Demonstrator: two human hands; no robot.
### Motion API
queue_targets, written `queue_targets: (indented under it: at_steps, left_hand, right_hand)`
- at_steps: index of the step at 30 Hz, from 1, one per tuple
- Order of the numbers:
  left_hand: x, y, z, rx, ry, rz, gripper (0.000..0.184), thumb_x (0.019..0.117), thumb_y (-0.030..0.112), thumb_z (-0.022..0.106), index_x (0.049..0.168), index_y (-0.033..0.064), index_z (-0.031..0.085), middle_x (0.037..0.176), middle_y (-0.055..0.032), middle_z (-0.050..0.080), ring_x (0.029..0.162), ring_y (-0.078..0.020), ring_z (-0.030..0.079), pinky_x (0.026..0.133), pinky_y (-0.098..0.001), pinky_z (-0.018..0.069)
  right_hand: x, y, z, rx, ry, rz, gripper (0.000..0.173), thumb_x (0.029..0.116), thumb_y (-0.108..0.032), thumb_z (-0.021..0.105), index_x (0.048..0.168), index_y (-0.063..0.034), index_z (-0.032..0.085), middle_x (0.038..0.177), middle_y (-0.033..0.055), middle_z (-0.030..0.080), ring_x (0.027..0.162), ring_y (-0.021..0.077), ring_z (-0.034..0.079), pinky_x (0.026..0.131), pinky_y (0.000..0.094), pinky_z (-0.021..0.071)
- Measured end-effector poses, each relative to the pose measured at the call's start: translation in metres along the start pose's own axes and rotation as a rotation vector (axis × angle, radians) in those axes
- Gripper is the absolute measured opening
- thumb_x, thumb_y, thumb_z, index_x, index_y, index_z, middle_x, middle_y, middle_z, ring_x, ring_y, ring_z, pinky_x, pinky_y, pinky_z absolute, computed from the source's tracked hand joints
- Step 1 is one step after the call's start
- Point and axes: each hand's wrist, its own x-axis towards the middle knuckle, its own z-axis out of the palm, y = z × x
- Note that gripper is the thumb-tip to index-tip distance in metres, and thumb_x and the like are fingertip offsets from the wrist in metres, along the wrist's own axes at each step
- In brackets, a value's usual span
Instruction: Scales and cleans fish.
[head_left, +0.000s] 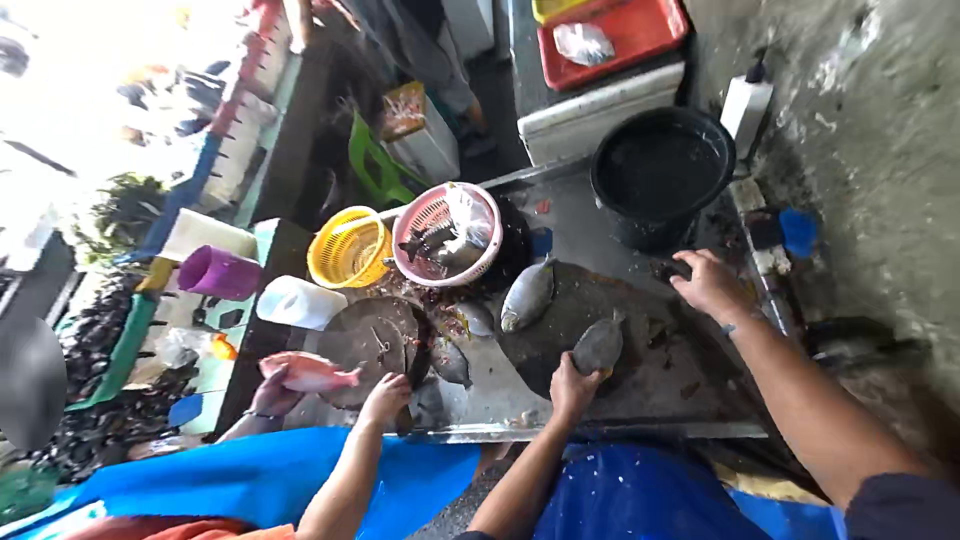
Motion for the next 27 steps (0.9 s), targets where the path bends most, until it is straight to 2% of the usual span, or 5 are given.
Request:
queue_targets:
  at_steps: [5,9,15,19,27]
  left_hand:
    - [0.006,0.021,-0.005,-0.838,-0.129,-0.011,0.062,0.0798,0.009,0.084,0.134,0.0005,0.055,0.114,-0.0157,0.071,0.102,-0.023,0.071,0.092,-0.0433,0.0604]
    - [0.036,0.091,-0.043,-1.099,0.025,0.231,0.069,0.0821,0.003,0.08,0.141,-0.0026,0.045,0.121,-0.0178,0.068,0.108,-0.0222,0.07,0.096,-0.0405,0.0597]
    - [0.158,0.247,-0.091,-0.38,0.176,0.413,0.061,0.0892,0.028,0.081,0.14,0.0111,0.05,0.106,-0.0189,0.072,0.096,-0.0353,0.072,0.082,-0.0585,0.0593]
    - [0.225,0.32,-0.077,0.178,0.087,0.325,0.067,0.0857,0.028,0.075,0.145,0.0135,0.048,0.111,-0.0202,0.072,0.101,-0.0416,0.071,0.079,-0.0639,0.0573]
    - [0.243,0.343,-0.039,0.308,-0.221,0.25,0.039,0.0943,0.037,0.067,0.117,0.0051,0.07,0.12,-0.0232,0.068,0.113,-0.0419,0.066,0.088,-0.067,0.0535]
  right_hand:
    - [0.101,-0.007,-0.038,-0.122,0.272,-0.323,0.033,0.0984,-0.017,0.061,0.128,-0.004,0.066,0.144,0.0274,0.051,0.129,0.0502,0.052,0.102,0.0686,0.0466]
    - [0.161,-0.015,-0.032,-0.19,-0.08,-0.047,0.033,0.0995,-0.024,0.064,0.122,-0.0012,0.07,0.124,0.0371,0.062,0.113,0.0584,0.06,0.091,0.0795,0.0446]
    - [0.183,-0.016,-0.047,-0.195,-0.091,0.043,0.028,0.0952,-0.021,0.066,0.111,0.0014,0.071,0.11,0.0318,0.068,0.105,0.0518,0.066,0.085,0.0748,0.0494]
    - [0.179,-0.008,-0.051,-0.201,0.061,0.038,0.036,0.0953,-0.023,0.066,0.125,-0.0037,0.069,0.131,0.0236,0.063,0.125,0.0447,0.059,0.098,0.067,0.0493]
    - [0.189,-0.001,-0.053,-0.095,-0.007,0.016,0.02,0.0964,-0.023,0.065,0.11,-0.0117,0.075,0.108,0.018,0.074,0.102,0.0386,0.071,0.087,0.0654,0.0544]
